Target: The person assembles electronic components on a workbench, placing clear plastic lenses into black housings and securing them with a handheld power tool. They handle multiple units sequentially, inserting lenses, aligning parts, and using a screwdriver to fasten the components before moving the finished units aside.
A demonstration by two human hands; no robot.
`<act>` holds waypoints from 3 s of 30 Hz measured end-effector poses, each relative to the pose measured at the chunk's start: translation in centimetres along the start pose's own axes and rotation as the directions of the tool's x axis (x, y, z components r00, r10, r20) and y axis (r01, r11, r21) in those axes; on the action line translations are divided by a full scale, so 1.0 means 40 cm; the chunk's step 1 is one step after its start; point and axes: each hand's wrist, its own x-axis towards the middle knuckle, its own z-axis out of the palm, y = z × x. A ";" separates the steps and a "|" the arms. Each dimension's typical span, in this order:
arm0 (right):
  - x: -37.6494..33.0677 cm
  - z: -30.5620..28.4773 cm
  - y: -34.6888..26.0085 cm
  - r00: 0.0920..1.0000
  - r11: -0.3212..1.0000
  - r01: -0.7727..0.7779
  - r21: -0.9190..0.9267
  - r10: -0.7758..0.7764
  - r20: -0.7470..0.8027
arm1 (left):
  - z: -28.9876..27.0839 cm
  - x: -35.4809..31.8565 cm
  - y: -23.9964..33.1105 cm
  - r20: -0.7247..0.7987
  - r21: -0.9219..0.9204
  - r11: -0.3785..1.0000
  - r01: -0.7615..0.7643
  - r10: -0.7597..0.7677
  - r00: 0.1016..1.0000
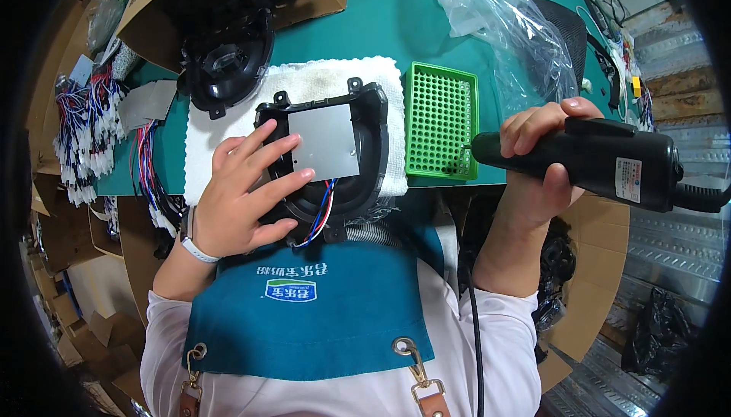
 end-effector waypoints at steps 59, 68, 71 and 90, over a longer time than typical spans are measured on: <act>0.050 0.406 0.003 0.931 0.993 -0.096 0.074 0.063 0.360 | 0.154 -0.002 -0.020 -0.380 0.018 0.995 -0.101 0.100 0.920; 0.074 0.420 0.015 0.853 0.961 -0.249 0.122 0.157 0.498 | 0.155 -0.004 -0.021 -0.347 0.058 0.992 -0.116 0.129 0.929; 0.071 0.419 0.008 0.899 0.976 -0.197 0.091 0.142 0.414 | 0.149 -0.001 -0.014 -0.355 0.050 0.992 -0.114 0.124 0.926; -0.023 -0.119 -0.128 0.965 0.612 -0.225 0.758 0.031 0.261 | -0.290 -0.280 -0.038 -0.134 -0.323 0.936 -0.141 0.102 0.986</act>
